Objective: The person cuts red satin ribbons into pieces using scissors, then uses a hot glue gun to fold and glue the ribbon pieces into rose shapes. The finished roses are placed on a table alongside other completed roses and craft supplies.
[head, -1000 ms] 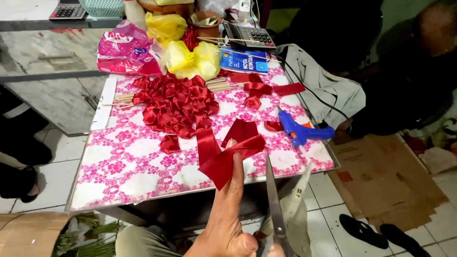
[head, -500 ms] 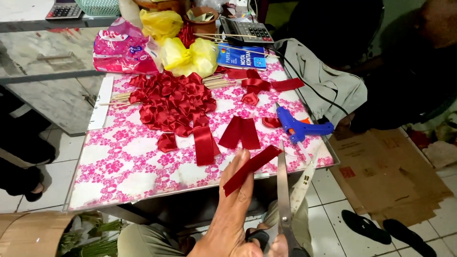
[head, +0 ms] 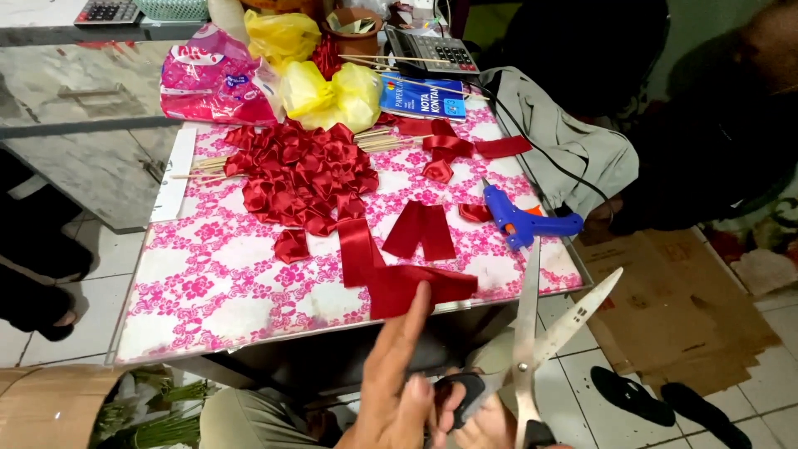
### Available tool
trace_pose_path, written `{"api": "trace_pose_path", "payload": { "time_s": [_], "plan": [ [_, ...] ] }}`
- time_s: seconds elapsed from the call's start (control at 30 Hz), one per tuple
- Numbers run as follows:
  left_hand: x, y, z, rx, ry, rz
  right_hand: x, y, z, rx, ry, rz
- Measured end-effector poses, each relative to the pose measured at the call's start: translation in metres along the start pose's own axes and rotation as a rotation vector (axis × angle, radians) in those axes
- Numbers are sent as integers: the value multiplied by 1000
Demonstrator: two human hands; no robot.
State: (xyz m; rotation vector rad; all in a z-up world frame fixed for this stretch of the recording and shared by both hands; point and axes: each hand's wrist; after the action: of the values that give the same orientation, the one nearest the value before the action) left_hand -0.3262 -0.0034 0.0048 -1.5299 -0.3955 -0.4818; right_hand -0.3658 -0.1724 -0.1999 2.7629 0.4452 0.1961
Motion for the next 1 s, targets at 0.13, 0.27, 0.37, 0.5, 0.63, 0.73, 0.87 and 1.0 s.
{"api": "trace_pose_path", "payload": {
  "time_s": [0.13, 0.27, 0.37, 0.5, 0.63, 0.73, 0.87, 1.0],
  "plan": [
    [23, 11, 8, 53, -216, -44, 10, 51, 10, -683, 71, 481],
    [37, 6, 19, 63, -272, 38, -6, 130, 159, -744, -903, -214],
    [39, 7, 19, -109, -211, 208, -11, 143, 151, -929, -998, -94],
    [36, 13, 16, -225, -49, 380, -11, 137, 122, -901, -1057, -5],
    [38, 8, 6, -238, -207, 375, -18, 98, 124, -1017, -1193, -13],
    [42, 5, 1, -244, -388, 166, -9, 51, 106, -1075, -1088, -2],
    [49, 12, -9, -162, -595, 125, 20, -2, 112, -870, -977, -306],
    [50, 22, -12, -76, -627, -41, 10, -24, 87, -810, -449, -258]
  ]
}}
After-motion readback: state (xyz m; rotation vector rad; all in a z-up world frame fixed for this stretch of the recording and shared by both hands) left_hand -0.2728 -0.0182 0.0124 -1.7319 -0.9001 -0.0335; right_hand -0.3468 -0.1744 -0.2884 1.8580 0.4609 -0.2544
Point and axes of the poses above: each hand's wrist, its own x-axis towards the middle knuckle, its own z-axis out of the back of the hand, y = z × x, and after that the axes turned 9 degrees about -y, right-handed
